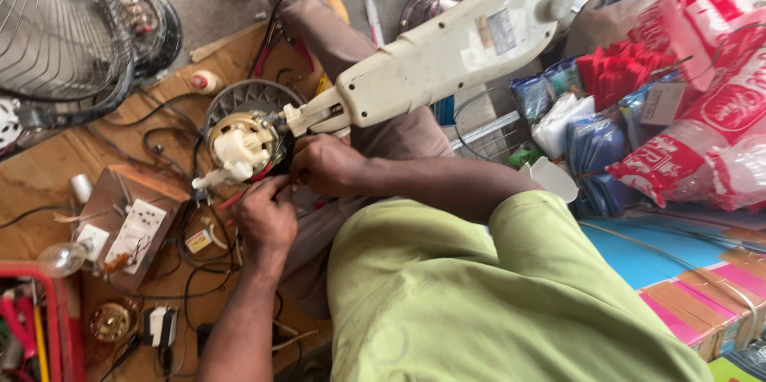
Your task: The person repairs a ceiling fan motor by stripping wires, twisting connections, and wrapping them with red electrical tape. They handle the motor housing and wires throughout the process.
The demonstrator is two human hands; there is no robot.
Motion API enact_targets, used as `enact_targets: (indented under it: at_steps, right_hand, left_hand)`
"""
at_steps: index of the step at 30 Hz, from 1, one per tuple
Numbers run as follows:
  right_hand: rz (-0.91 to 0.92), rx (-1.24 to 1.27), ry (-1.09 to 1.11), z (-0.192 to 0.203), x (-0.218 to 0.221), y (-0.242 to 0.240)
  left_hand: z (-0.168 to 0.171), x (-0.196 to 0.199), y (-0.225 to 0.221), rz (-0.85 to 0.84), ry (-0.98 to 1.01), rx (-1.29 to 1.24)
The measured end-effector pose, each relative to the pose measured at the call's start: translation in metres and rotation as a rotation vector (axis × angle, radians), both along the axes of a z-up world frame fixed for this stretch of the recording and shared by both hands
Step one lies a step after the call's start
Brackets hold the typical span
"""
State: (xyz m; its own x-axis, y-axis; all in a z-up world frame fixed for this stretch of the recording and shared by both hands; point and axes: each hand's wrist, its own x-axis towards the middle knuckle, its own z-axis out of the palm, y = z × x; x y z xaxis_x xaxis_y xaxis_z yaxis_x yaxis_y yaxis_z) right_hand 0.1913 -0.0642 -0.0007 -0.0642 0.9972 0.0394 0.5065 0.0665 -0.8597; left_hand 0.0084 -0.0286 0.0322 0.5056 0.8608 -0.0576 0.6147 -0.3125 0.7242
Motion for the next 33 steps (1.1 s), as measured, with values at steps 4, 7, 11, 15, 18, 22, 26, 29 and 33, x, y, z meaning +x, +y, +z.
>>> enact_targets:
  at_steps: [4,7,11,15,18,22,26,29,33]
  right_hand:
    - [0.040,0.069,0.007,-0.004,0.004,0.001]
    - [0.109,0.129,0.004,-0.009,0.008,0.002]
    - [0.173,0.192,-0.095,-0.012,0.010,-0.001]
    - [0.205,0.135,-0.097,-0.003,0.015,0.007]
    - [0.207,0.100,-0.141,0.004,0.012,0.012]
    - [0.173,0.006,-0.189,0.012,0.012,0.014]
    - [0.179,-0.064,-0.211,0.021,0.009,0.019]
    - [0.233,0.042,-0.182,0.040,0.010,0.018]
    - [0.083,0.057,-0.001,0.062,0.034,-0.020]
  left_hand:
    - [-0.008,-0.001,0.010,-0.086,0.065,-0.043]
    - [-0.021,-0.005,0.011,-0.211,0.304,-0.043]
    - [-0.044,-0.007,0.002,-0.080,0.117,-0.036]
    - [-0.045,-0.005,0.004,0.027,0.041,-0.072]
    - [-0.037,-0.004,0.004,0.071,-0.035,-0.098]
    - [-0.032,-0.004,0.003,0.136,-0.126,-0.086]
    - [-0.026,0.001,0.000,0.163,-0.126,-0.070]
    - [-0.003,-0.001,-0.006,0.132,-0.149,0.036]
    - [0.029,-0.038,-0.041,0.325,-0.493,0.068]
